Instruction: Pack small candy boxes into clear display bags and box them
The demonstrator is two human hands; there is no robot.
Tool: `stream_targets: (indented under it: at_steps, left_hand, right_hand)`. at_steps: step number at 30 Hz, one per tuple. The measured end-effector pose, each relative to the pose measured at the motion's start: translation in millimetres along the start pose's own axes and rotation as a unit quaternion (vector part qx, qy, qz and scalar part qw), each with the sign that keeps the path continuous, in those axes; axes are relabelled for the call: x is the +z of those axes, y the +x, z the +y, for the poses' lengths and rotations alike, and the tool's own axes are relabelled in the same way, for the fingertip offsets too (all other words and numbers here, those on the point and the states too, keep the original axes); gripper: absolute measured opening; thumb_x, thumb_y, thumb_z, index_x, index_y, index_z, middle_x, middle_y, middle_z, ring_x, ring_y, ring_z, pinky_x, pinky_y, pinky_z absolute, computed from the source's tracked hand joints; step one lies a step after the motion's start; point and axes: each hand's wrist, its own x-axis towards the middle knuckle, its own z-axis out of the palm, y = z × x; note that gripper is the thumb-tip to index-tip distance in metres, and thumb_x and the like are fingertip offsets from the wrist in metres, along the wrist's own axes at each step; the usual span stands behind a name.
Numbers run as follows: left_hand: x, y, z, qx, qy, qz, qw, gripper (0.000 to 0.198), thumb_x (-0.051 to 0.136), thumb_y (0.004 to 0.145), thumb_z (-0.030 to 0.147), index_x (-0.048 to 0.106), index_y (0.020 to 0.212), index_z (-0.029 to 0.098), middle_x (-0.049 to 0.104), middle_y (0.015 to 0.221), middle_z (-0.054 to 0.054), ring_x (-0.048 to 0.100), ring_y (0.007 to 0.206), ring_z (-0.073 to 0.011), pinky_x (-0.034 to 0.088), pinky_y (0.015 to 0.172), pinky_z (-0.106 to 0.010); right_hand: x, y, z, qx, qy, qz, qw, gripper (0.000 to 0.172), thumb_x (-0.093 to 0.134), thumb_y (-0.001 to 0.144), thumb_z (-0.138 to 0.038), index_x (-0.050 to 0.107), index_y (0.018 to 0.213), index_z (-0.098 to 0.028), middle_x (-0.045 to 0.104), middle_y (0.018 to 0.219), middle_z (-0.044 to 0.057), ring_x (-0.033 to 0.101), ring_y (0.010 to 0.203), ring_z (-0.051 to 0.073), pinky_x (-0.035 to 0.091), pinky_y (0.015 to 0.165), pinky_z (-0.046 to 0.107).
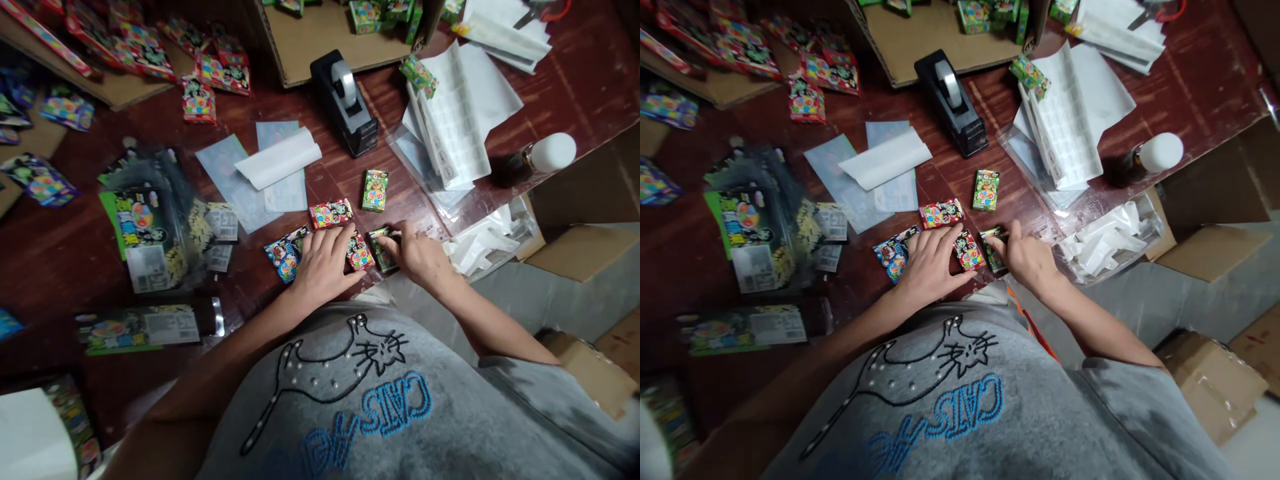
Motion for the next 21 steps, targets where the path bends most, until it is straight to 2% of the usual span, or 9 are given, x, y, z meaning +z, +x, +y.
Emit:
stream_targets:
  at_steps: [2, 4, 6, 7, 8, 11, 14, 18, 21]
  left_hand:
    - [-15.1, -9, -12, 0.019, -0.007, 0.001, 1.000, 0.107, 0.092, 0.079, 0.054, 0.038, 0.165, 0.020, 0.055, 0.158, -0.023, 0.054, 0.140, -0.0443, 0.041, 0.117, -0.060]
    - [-33.2, -22, -33, 0.018, -0.009, 0.007, 1.000, 0.123, 0.097, 0.070, 0.059, 0.031, 0.169, 0.026, 0.044, 0.169, -0.021, 0.046, 0.150, -0.0479, 0.037, 0.122, -0.064]
    - [-46.7, -36, -59, -0.002, -0.007, 0.011, 1.000, 0.136, 0.099, 0.063, 0.062, 0.024, 0.172, 0.029, 0.034, 0.175, -0.017, 0.037, 0.156, -0.0509, 0.033, 0.127, -0.067]
    - [-49.9, -42, -71, -0.012, -0.006, 0.005, 1.000, 0.140, 0.100, 0.062, 0.063, 0.021, 0.173, 0.029, 0.031, 0.177, -0.016, 0.036, 0.157, -0.0517, 0.032, 0.128, -0.067]
    - [-50.7, -48, -82, -0.020, -0.006, -0.006, 1.000, 0.141, 0.100, 0.062, 0.062, 0.020, 0.173, 0.028, 0.032, 0.177, -0.016, 0.036, 0.156, -0.0518, 0.033, 0.129, -0.067]
    - [-42.6, -57, -97, -0.025, -0.014, -0.046, 0.999, 0.128, 0.094, 0.073, 0.053, 0.020, 0.172, 0.020, 0.042, 0.170, -0.022, 0.044, 0.152, -0.0480, 0.039, 0.126, -0.065]
    - [-31.6, -60, -92, -0.027, -0.042, -0.049, 0.998, 0.107, 0.083, 0.086, 0.042, 0.022, 0.170, 0.017, 0.047, 0.166, -0.023, 0.049, 0.151, -0.0423, 0.042, 0.126, -0.062]
    - [-18.8, -61, -79, -0.027, -0.087, -0.021, 0.996, 0.106, 0.082, 0.089, 0.040, 0.019, 0.171, 0.020, 0.041, 0.172, -0.022, 0.043, 0.158, -0.0408, 0.038, 0.130, -0.062]
    - [-5.4, -61, -72, -0.042, -0.103, 0.010, 0.994, 0.115, 0.087, 0.085, 0.043, 0.016, 0.172, 0.021, 0.043, 0.170, -0.023, 0.044, 0.157, -0.0418, 0.038, 0.129, -0.064]
  right_hand:
    - [-10, -4, 13, -0.063, 0.034, -0.006, 0.997, 0.091, 0.024, 0.103, -0.081, 0.045, 0.156, -0.010, 0.081, 0.096, 0.021, 0.080, 0.086, 0.040, 0.061, 0.073, 0.048]
    - [-18, -3, 31, -0.192, 0.060, 0.019, 0.979, 0.106, 0.038, 0.097, -0.088, 0.032, 0.166, -0.008, 0.077, 0.127, 0.028, 0.077, 0.114, 0.043, 0.062, 0.093, 0.057]
    - [-18, 5, 46, -0.343, 0.062, 0.026, 0.937, 0.121, 0.055, 0.088, -0.091, 0.021, 0.172, -0.011, 0.054, 0.161, 0.031, 0.057, 0.146, 0.047, 0.049, 0.117, 0.066]
    - [-14, 11, 51, -0.402, 0.059, 0.016, 0.914, 0.123, 0.060, 0.087, -0.088, 0.017, 0.174, -0.013, 0.044, 0.169, 0.030, 0.048, 0.154, 0.047, 0.043, 0.123, 0.068]
    - [-9, 17, 52, -0.439, 0.062, 0.001, 0.896, 0.121, 0.063, 0.089, -0.083, 0.012, 0.176, -0.016, 0.041, 0.171, 0.029, 0.044, 0.157, 0.046, 0.041, 0.124, 0.068]
    - [10, 35, 45, -0.458, 0.095, -0.038, 0.883, 0.106, 0.064, 0.101, -0.063, 0.003, 0.177, -0.023, 0.055, 0.158, 0.024, 0.058, 0.143, 0.039, 0.054, 0.114, 0.062]
    - [23, 49, 29, -0.468, 0.111, -0.034, 0.876, 0.105, 0.065, 0.101, -0.062, 0.005, 0.177, -0.021, 0.058, 0.153, 0.024, 0.062, 0.137, 0.039, 0.057, 0.109, 0.061]
    - [33, 57, 3, -0.523, 0.103, 0.008, 0.846, 0.126, 0.067, 0.087, -0.084, 0.006, 0.177, -0.019, 0.040, 0.171, 0.027, 0.045, 0.155, 0.044, 0.037, 0.126, 0.071]
    - [37, 56, -14, -0.516, 0.068, 0.031, 0.853, 0.112, 0.060, 0.092, -0.083, 0.015, 0.176, -0.024, 0.040, 0.175, 0.021, 0.043, 0.158, 0.041, 0.027, 0.132, 0.069]
